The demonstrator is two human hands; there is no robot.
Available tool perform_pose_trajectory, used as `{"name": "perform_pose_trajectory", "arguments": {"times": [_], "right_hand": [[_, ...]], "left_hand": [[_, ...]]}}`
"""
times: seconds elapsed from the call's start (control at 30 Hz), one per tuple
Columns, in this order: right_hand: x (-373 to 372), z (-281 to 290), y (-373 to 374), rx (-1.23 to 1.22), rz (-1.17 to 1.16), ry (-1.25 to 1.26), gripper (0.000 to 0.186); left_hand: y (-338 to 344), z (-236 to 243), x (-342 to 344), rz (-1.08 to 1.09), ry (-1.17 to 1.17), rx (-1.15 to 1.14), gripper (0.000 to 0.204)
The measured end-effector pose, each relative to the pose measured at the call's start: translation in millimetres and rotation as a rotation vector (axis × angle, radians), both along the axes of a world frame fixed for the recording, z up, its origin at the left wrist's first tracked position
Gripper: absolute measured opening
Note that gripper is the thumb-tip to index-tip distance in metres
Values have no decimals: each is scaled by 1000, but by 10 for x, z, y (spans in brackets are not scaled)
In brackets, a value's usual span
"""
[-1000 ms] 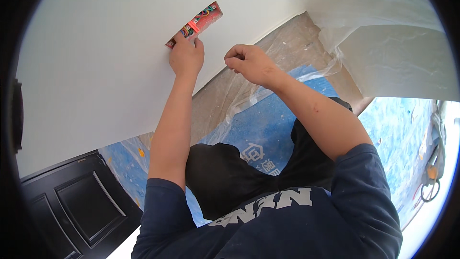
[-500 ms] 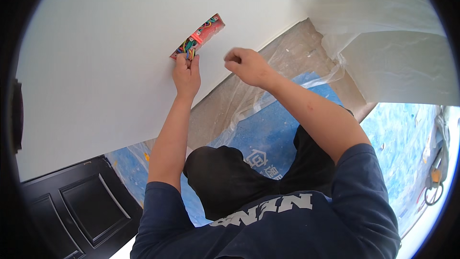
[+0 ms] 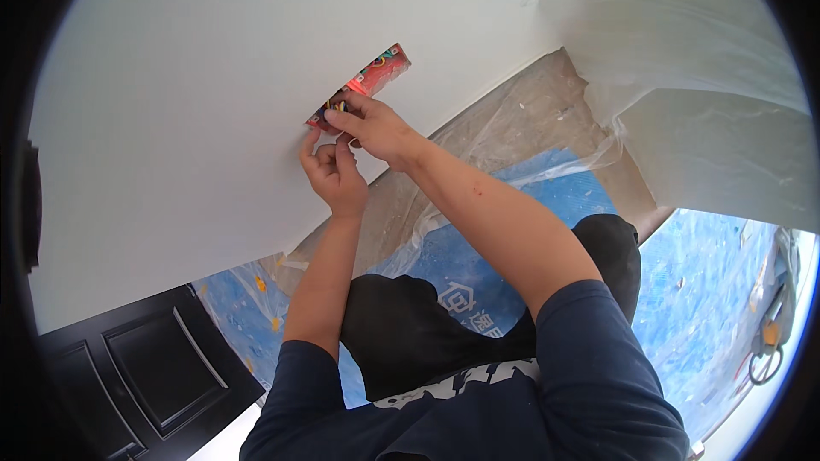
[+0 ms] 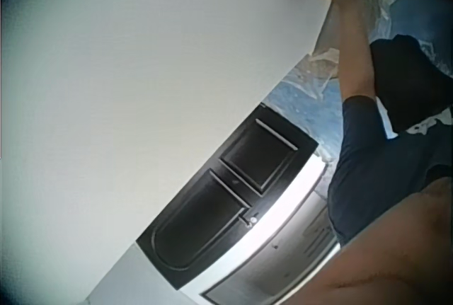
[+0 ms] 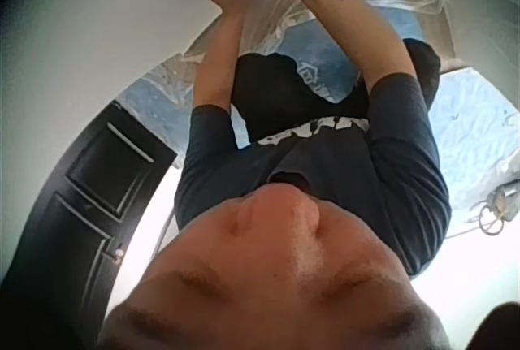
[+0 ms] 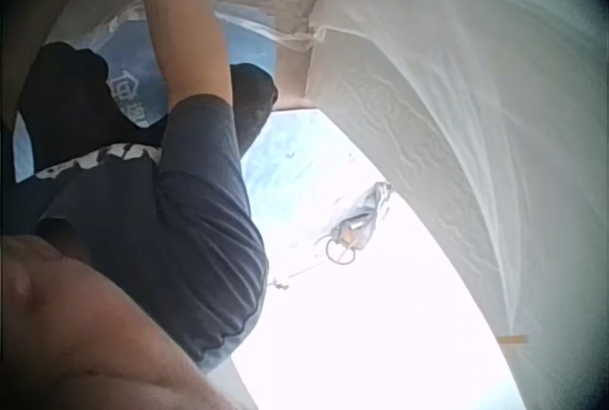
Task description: Install and level an electrical wall outlet box and components using a drill and spirit level.
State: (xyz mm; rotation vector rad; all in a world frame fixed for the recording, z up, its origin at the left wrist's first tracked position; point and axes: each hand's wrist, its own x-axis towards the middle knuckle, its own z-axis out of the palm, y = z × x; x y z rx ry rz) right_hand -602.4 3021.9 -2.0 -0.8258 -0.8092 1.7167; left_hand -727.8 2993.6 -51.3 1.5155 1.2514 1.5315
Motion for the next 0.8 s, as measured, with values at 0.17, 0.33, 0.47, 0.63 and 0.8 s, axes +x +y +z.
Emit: {"name": "perform_pose_trajectory", "arguments": {"times": [0.17, 0.33, 0.47, 0.63, 0.8], "right_hand": [[78, -85, 7, 135, -36, -192, 25], [-34, 72, -222, 664, -432, -1246, 28], [-35, 18, -238, 529, -424, -1061, 27], [104, -22, 20, -117, -2, -217, 26], [181, -75, 24, -319, 114, 167, 25]], "left_hand": [[-6, -36, 6, -24, -99, -14, 29], [2, 22, -13, -36, -207, -135, 23], [-8, 341, 205, -165, -702, -529, 32], [102, -36, -22, -386, -886, -683, 40], [205, -267, -39, -562, -1054, -654, 45]]}}
